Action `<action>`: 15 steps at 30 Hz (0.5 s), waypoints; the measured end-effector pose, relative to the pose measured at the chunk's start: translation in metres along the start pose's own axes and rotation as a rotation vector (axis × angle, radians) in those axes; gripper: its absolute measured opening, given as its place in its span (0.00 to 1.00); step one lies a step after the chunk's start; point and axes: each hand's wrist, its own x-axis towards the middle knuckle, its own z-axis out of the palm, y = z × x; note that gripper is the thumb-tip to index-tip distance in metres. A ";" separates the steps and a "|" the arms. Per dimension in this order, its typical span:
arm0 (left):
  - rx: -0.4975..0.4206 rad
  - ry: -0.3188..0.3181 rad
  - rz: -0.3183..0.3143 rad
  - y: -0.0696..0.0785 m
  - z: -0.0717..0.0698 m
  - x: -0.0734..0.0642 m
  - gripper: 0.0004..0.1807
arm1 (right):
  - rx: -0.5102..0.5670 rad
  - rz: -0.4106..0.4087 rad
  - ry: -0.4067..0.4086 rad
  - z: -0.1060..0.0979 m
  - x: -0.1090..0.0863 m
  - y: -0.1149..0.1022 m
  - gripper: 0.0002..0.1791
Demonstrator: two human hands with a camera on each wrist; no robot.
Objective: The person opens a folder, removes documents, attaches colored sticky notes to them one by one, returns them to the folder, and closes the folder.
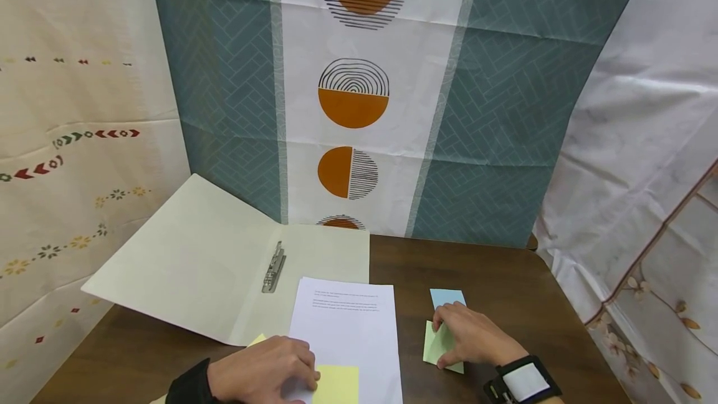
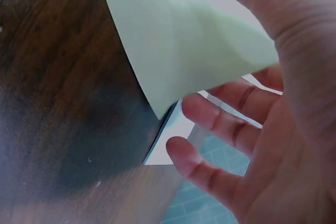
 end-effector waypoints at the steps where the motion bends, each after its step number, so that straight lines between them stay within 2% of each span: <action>1: -0.001 0.001 -0.002 0.000 0.000 0.000 0.22 | -0.016 -0.005 0.001 0.000 0.000 0.000 0.32; 7: 0.005 0.006 -0.001 0.001 0.000 0.000 0.22 | -0.065 -0.026 0.000 0.000 0.001 0.000 0.27; 15: 0.019 0.005 0.012 0.000 0.001 0.000 0.22 | -0.012 -0.045 -0.031 -0.001 0.002 -0.002 0.26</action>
